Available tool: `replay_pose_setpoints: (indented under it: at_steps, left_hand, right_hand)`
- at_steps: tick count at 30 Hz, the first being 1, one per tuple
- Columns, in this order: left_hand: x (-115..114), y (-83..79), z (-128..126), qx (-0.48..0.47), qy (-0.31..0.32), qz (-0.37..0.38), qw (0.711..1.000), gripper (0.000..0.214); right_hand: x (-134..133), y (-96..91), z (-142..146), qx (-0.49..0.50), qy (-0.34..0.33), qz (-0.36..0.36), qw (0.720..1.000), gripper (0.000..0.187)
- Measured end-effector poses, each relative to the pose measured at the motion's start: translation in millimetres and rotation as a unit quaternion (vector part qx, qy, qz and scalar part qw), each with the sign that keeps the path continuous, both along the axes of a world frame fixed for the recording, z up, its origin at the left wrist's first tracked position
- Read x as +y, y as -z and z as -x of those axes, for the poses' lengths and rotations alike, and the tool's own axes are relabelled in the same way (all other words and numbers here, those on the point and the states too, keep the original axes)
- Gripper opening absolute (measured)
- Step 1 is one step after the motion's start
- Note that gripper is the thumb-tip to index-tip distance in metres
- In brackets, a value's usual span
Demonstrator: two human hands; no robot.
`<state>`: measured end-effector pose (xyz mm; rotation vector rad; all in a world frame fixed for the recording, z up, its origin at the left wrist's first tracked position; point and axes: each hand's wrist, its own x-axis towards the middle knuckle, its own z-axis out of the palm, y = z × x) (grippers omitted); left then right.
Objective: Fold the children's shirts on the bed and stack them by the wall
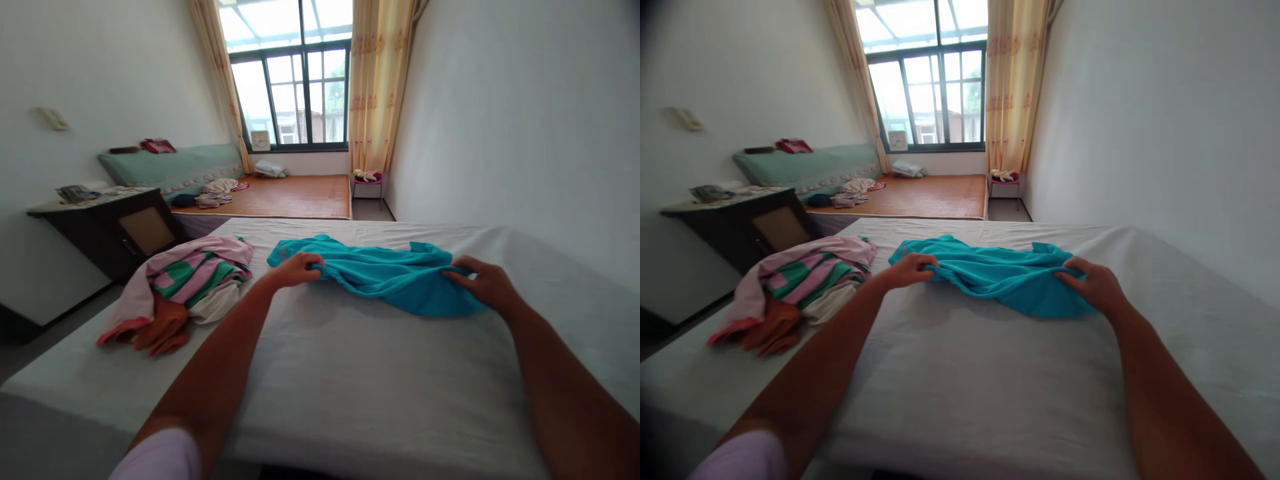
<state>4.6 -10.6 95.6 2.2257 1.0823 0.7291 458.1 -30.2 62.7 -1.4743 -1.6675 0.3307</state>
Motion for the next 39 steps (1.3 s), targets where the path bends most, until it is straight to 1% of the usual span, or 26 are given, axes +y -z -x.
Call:
replay_pose_setpoints:
  at_steps: [2, 3, 4, 6, 8, 9, 11, 13, 14, 16, 18, 19, 20, 22, 24, 25, 26, 28, 29, 31, 33, 35, 37, 39]
  left_hand:
    - [2, -13.3, 27, -0.109, -0.033, 0.08, 0.99, 0.028]
    - [2, -16.6, 41, -0.169, -0.062, 0.099, 0.979, 0.031]
    - [3, -17.5, 54, -0.204, -0.083, 0.118, 0.968, 0.032]
    - [3, -13.7, 75, -0.217, -0.1, 0.166, 0.957, 0.035]
    - [3, -6.9, 90, -0.189, -0.08, 0.223, 0.953, 0.041]
    - [3, -4.1, 94, -0.182, -0.064, 0.246, 0.95, 0.046]
    - [4, -1.3, 97, -0.196, -0.042, 0.263, 0.944, 0.055]
    - [8, -1.2, 94, -0.233, -0.056, 0.238, 0.941, 0.056]
    - [11, -0.8, 92, -0.247, -0.078, 0.215, 0.941, 0.054]
    - [21, 3.2, 89, -0.249, -0.146, 0.166, 0.943, 0.05]
    - [32, 12.5, 89, -0.205, -0.217, 0.107, 0.948, 0.052]
    - [39, 18.5, 90, -0.168, -0.248, 0.073, 0.951, 0.053]
    - [45, 24.8, 92, -0.126, -0.274, 0.041, 0.953, 0.053]
    - [56, 36.5, 95, -0.055, -0.31, -0.005, 0.949, 0.053]
    - [65, 45.5, 95, -0.017, -0.334, -0.018, 0.942, 0.055]
    - [69, 49.1, 93, -0.003, -0.34, -0.017, 0.94, 0.057]
    - [71, 52.3, 91, 0.012, -0.341, -0.016, 0.94, 0.058]
    - [74, 57.9, 85, 0.056, -0.338, -0.02, 0.939, 0.061]
    - [74, 60.3, 82, 0.083, -0.337, -0.026, 0.938, 0.063]
    - [74, 62.7, 78, 0.129, -0.329, -0.042, 0.935, 0.063]
    - [73, 60.1, 78, 0.163, -0.308, -0.032, 0.937, 0.055]
    - [74, 50.6, 80, 0.192, -0.274, 0.006, 0.942, 0.04]
    - [79, 34.6, 82, 0.204, -0.255, 0.041, 0.944, 0.023]
    - [87, 14.8, 82, 0.172, -0.272, 0.046, 0.946, 0.017]
  right_hand:
    - [-14, -19.3, -4, 0.009, -0.073, 0.061, 0.995, 0.041]
    - [-21, -27.6, -5, 0.011, -0.115, 0.095, 0.989, 0.042]
    - [-28, -34.7, -7, 0.024, -0.154, 0.129, 0.979, 0.042]
    - [-40, -44.8, -9, 0.032, -0.23, 0.203, 0.951, 0.041]
    - [-48, -49.1, -12, 0.024, -0.293, 0.256, 0.921, 0.04]
    - [-50, -49.2, -14, 0.025, -0.316, 0.268, 0.91, 0.042]
    - [-51, -45.8, -15, 0.05, -0.331, 0.267, 0.903, 0.048]
    - [-47, -38.6, -13, 0.099, -0.301, 0.255, 0.914, 0.053]
    - [-44, -34.1, -11, 0.126, -0.269, 0.245, 0.923, 0.053]
    - [-35, -25.1, -4, 0.185, -0.184, 0.201, 0.944, 0.049]
    - [-22, -18.9, 4, 0.222, -0.116, 0.146, 0.957, 0.047]
    - [-15, -17.6, 8, 0.222, -0.099, 0.128, 0.961, 0.047]
    - [-6, -17.6, 11, 0.207, -0.094, 0.119, 0.966, 0.047]
    - [12, -20.4, 16, 0.136, -0.106, 0.116, 0.978, 0.045]
    - [32, -23.8, 22, 0.051, -0.108, 0.105, 0.987, 0.043]
    - [42, -24.3, 25, 0.022, -0.094, 0.094, 0.991, 0.041]
    - [51, -23.5, 29, 0.007, -0.071, 0.083, 0.994, 0.04]
    - [66, -18.0, 39, 0.007, -0.026, 0.065, 0.998, 0.039]
    - [71, -13.8, 44, 0.015, -0.012, 0.059, 0.998, 0.038]
    - [79, -4.7, 53, 0.029, -0.008, 0.053, 0.998, 0.036]
    - [83, 1.7, 58, 0.038, -0.015, 0.051, 0.998, 0.034]
    - [86, 2.6, 54, 0.051, -0.018, 0.05, 0.997, 0.034]
    - [92, -2.5, 39, 0.064, -0.018, 0.048, 0.997, 0.033]
    - [102, -11.5, 16, 0.083, -0.023, 0.048, 0.995, 0.031]
